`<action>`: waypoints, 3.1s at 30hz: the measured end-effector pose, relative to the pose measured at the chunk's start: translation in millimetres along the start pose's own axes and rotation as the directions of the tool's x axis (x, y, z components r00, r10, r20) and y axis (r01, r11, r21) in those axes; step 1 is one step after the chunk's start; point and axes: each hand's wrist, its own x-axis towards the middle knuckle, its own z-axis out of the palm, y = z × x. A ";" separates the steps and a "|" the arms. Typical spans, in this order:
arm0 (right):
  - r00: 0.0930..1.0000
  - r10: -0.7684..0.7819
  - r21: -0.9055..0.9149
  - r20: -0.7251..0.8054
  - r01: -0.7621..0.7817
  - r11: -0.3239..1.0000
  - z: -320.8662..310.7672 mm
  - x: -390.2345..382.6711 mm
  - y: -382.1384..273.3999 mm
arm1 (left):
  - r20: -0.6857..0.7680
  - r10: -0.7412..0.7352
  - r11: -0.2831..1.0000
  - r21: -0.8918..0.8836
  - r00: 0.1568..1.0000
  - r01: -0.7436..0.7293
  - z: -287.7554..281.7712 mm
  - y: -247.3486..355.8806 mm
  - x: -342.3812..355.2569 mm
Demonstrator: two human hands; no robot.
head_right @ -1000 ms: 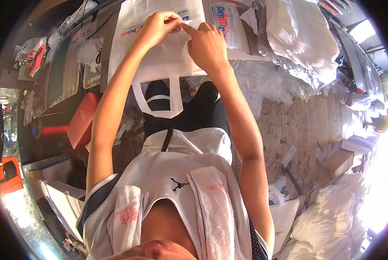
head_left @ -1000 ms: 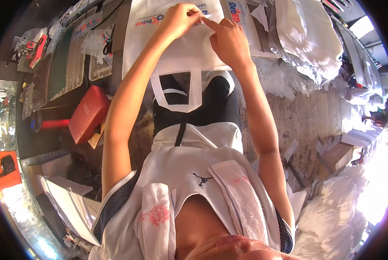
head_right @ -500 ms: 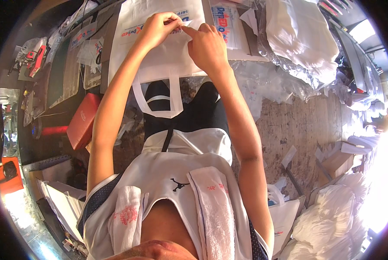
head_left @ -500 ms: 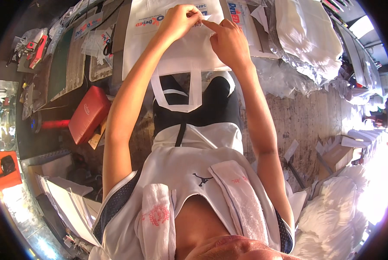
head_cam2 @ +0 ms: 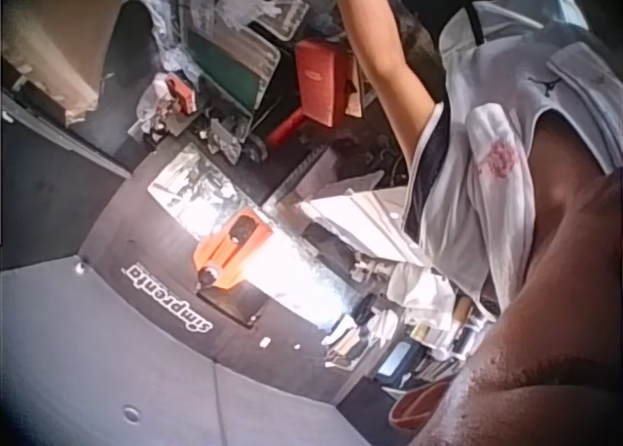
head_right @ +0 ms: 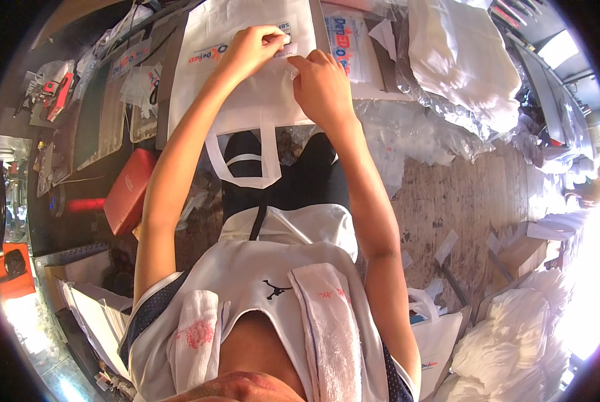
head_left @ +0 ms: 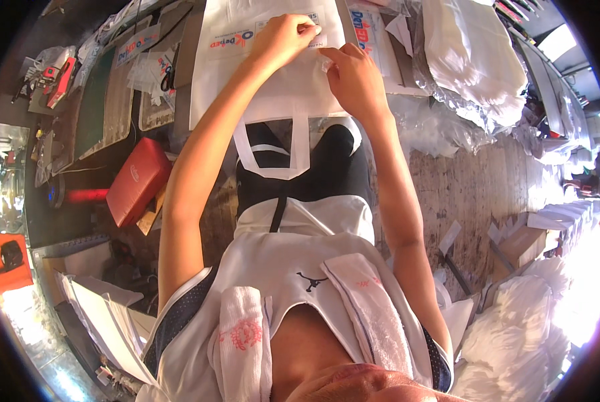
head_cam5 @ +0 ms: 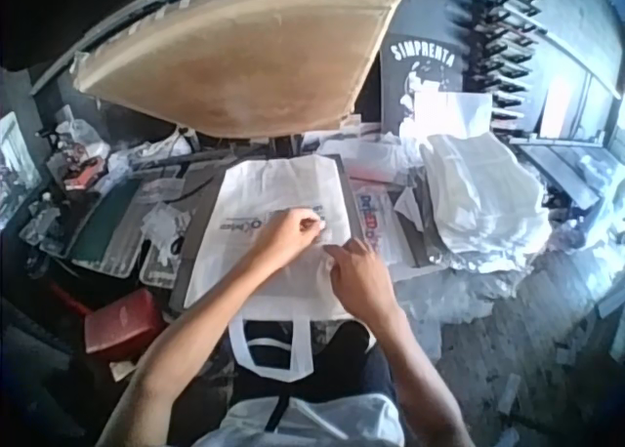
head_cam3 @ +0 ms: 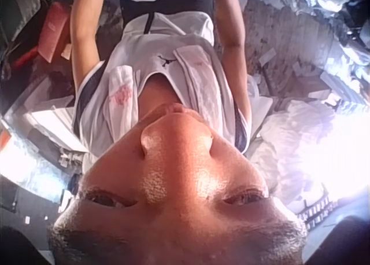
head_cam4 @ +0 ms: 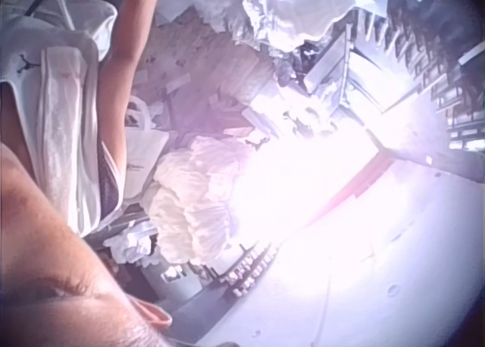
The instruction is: The person aligns a white tote bag on a base and brings down a screen printing frame to apply a logo. They then peel a transparent film from a printed design and use shears to cut the design into pieces.
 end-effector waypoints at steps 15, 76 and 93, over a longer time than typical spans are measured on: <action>0.998 -0.005 0.025 -0.066 0.006 1.000 2.1 -9.7 3.9 | 0.272 -0.278 0.953 0.200 0.921 0.229 -3.1 13.0 66.1; 0.994 0.049 0.135 0.094 -0.061 0.989 -29.6 -11.9 -26.9 | -0.169 -0.553 0.826 0.017 0.816 0.564 -166.0 -152.5 -343.4; 0.992 0.052 0.184 0.114 -0.073 0.980 -32.6 -9.3 -27.3 | 0.027 -0.545 0.838 0.017 0.838 0.545 -29.1 -184.3 -341.4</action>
